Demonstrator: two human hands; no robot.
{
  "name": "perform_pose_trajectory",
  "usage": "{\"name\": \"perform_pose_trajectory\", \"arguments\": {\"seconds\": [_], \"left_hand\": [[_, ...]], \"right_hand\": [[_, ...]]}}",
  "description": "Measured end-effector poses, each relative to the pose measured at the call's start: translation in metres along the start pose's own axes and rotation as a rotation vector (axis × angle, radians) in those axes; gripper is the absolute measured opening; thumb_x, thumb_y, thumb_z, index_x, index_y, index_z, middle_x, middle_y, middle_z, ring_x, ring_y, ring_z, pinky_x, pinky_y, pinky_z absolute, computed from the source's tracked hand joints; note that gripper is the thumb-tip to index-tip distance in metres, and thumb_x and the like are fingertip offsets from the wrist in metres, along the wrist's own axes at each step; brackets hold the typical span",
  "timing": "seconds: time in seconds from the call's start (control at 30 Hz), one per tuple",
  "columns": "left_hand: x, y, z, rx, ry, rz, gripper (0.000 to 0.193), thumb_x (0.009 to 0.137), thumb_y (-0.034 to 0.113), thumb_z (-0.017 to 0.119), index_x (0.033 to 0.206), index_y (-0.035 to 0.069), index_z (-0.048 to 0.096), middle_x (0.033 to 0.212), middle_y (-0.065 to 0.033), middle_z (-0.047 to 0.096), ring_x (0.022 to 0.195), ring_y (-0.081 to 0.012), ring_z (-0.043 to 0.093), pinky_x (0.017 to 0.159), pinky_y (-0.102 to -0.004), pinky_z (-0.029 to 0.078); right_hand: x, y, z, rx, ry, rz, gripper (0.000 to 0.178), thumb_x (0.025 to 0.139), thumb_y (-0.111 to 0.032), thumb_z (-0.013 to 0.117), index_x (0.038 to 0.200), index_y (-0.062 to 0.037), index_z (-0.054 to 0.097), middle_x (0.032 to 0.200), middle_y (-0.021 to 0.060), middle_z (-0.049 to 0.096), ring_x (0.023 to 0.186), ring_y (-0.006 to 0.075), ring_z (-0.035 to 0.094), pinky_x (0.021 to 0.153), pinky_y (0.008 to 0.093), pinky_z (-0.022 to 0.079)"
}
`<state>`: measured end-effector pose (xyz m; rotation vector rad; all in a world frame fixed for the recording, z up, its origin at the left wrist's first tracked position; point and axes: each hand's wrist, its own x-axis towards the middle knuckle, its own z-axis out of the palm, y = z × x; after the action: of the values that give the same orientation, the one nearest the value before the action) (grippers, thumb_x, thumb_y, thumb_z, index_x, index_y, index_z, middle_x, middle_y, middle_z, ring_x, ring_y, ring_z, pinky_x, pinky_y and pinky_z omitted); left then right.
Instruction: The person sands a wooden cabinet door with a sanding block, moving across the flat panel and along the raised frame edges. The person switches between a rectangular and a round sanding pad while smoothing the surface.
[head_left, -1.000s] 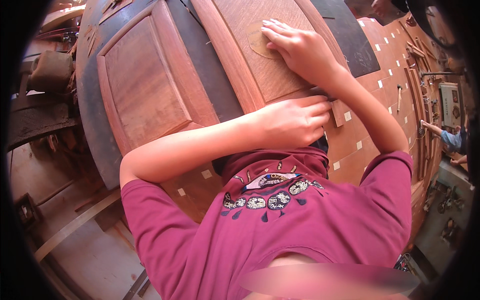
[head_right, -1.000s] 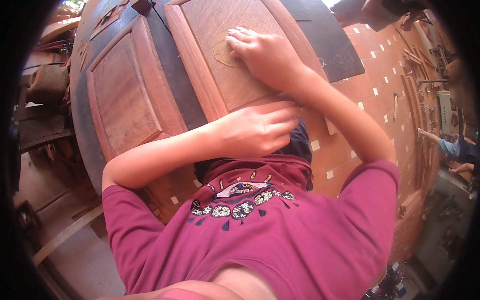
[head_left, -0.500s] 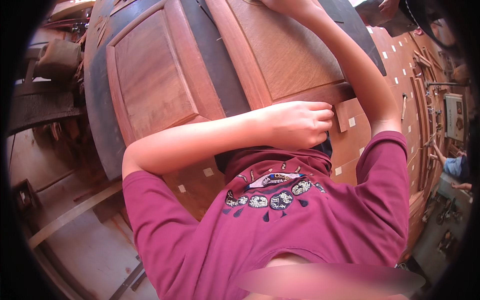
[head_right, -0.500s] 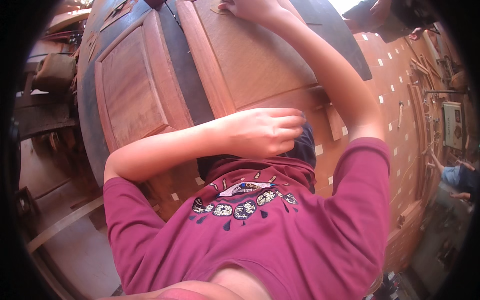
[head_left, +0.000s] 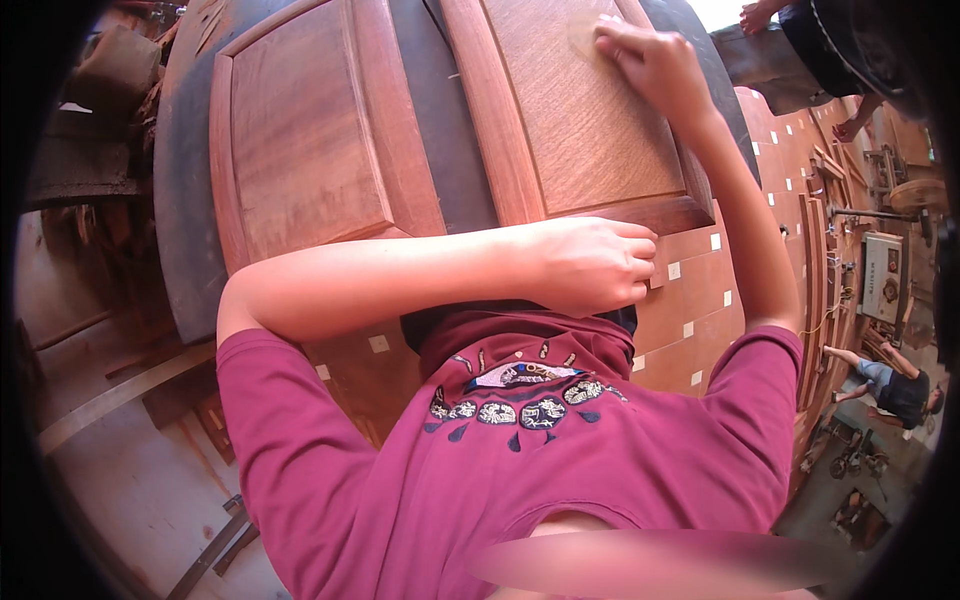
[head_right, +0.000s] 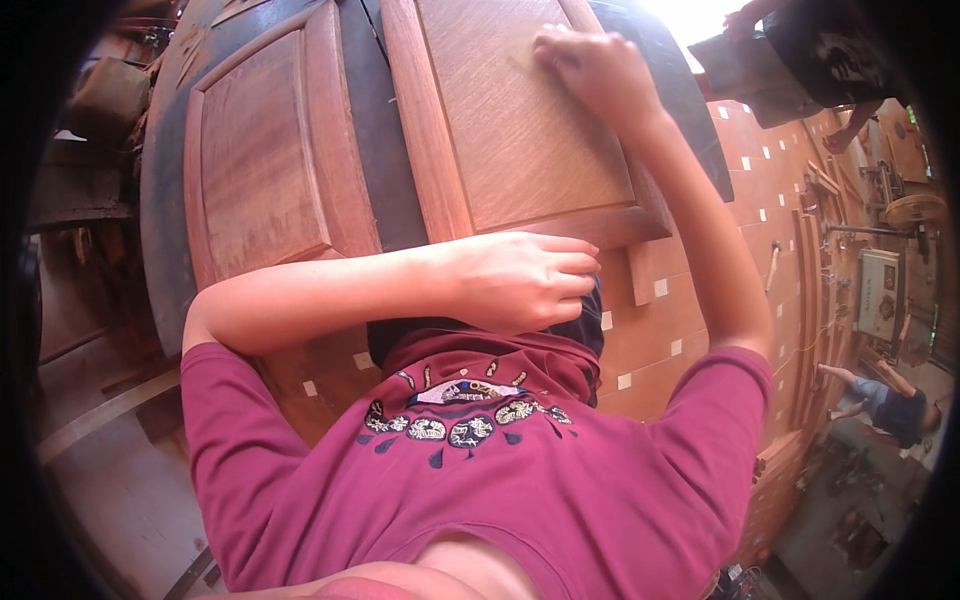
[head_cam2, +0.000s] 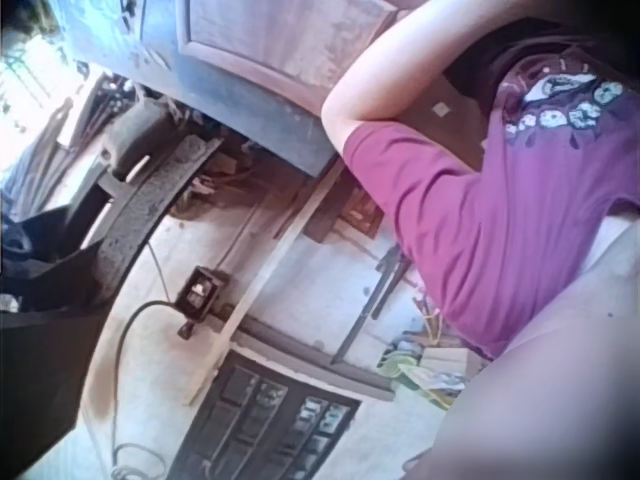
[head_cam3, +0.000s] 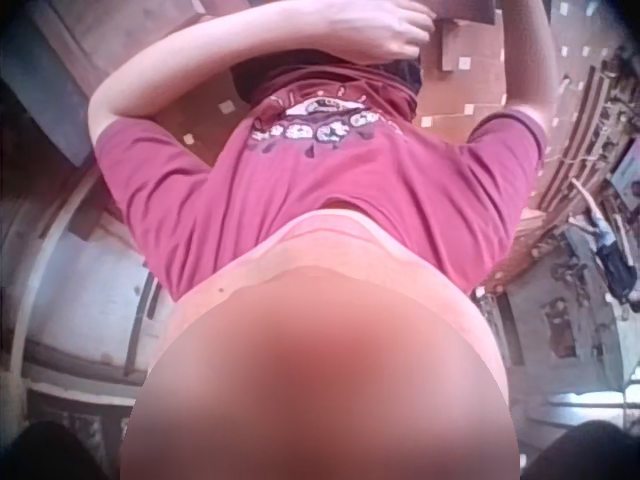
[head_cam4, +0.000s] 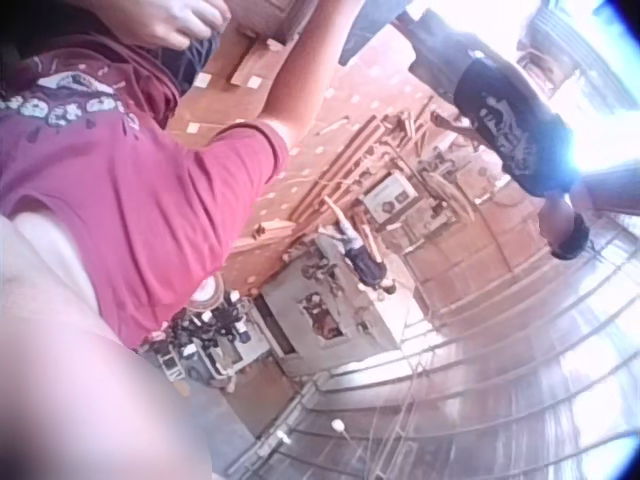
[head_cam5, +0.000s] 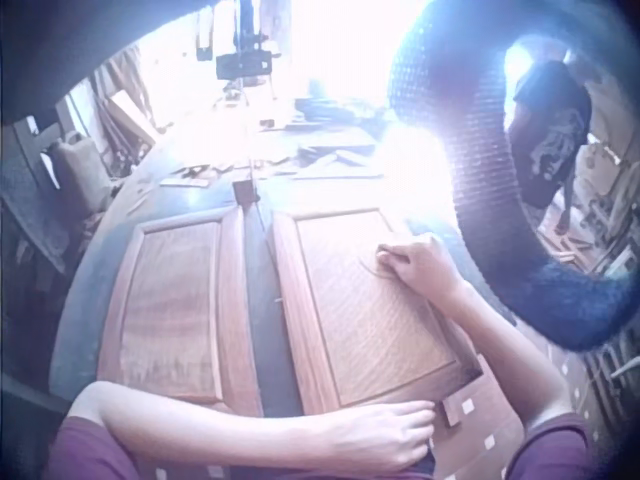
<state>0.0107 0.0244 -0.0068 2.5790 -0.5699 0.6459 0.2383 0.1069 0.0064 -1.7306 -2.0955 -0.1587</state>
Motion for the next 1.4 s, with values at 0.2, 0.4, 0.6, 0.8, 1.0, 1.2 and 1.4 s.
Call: {"name": "perform_pose_trajectory", "arguments": {"seconds": [0.2,0.4,0.6,0.8,1.0,1.2,1.4], "left_hand": [[0.0,-0.002,0.001,-0.041,-0.012,0.004,0.014,0.078,0.014,0.066,0.08,0.0,0.067,0.094,-0.0126,0.067,0.111,-0.0304,0.063,0.111,-0.0399,0.047],[0.004,0.0,0.001,0.0,-0.042,0.002,0.015,0.082,0.013,0.066,0.09,0.0,0.065,0.097,-0.0131,0.069,0.112,-0.0319,0.064,0.113,-0.0417,0.046],[-0.003,0.001,0.001,0.05,-0.026,-0.007,0.013,0.083,0.012,0.064,0.088,0.001,0.064,0.095,-0.0129,0.069,0.112,-0.0324,0.065,0.115,-0.0423,0.045],[-0.002,0.0,0.002,0.108,-0.068,0.012,0.012,0.079,0.013,0.064,0.079,0.002,0.066,0.091,-0.012,0.069,0.104,-0.0288,0.067,0.116,-0.0424,0.044],[-0.001,0.001,0.004,0.142,-0.071,0.016,0.012,0.078,0.014,0.065,0.078,0.003,0.067,0.09,-0.011,0.069,0.103,-0.0279,0.066,0.117,-0.0416,0.043],[-0.005,-0.001,0.001,0.162,-0.066,0.028,0.012,0.078,0.014,0.064,0.077,0.003,0.067,0.089,-0.0096,0.068,0.103,-0.0275,0.066,0.118,-0.0421,0.041],[-0.001,0.001,0.001,0.154,-0.084,0.039,0.01,0.078,0.014,0.064,0.075,0.005,0.066,0.085,-0.007,0.066,0.098,-0.0247,0.064,0.121,-0.0432,0.039]], "right_hand": [[0.064,0.011,0.046,0.084,0.166,0.041,0.017,0.092,-0.018,0.066,0.095,-0.0119,0.081,0.092,0.0159,0.076,0.088,0.0369,0.073,0.083,0.0452,0.057],[0.078,0.01,0.047,0.142,0.07,-0.155,0.023,0.096,-0.017,0.063,0.113,-0.0113,0.078,0.12,0.0096,0.074,0.106,0.0293,0.073,0.095,0.039,0.057],[0.039,-0.036,0.037,0.297,-0.028,-0.361,0.034,0.091,-0.004,0.059,0.121,-0.0083,0.074,0.131,0.0116,0.068,0.123,0.0308,0.065,0.106,0.04,0.052],[0.022,-0.055,0.034,0.304,-0.022,-0.356,0.039,0.088,0.003,0.055,0.121,-0.0067,0.074,0.13,0.0141,0.068,0.124,0.0323,0.064,0.105,0.0405,0.053],[0.086,-0.036,0.069,0.311,-0.018,-0.21,0.037,0.092,-0.002,0.056,0.124,-0.0088,0.073,0.124,0.0164,0.07,0.116,0.0363,0.067,0.101,0.0407,0.052],[0.103,-0.042,0.075,0.229,-0.011,-0.094,0.042,0.089,-0.003,0.057,0.123,-0.0181,0.076,0.117,0.0164,0.073,0.105,0.0357,0.07,0.094,0.0443,0.054],[0.08,0.032,0.049,0.131,0.152,-0.128,0.037,0.094,-0.012,0.056,0.122,-0.0232,0.077,0.117,0.0131,0.074,0.109,0.0325,0.07,0.097,0.0414,0.054]]}}
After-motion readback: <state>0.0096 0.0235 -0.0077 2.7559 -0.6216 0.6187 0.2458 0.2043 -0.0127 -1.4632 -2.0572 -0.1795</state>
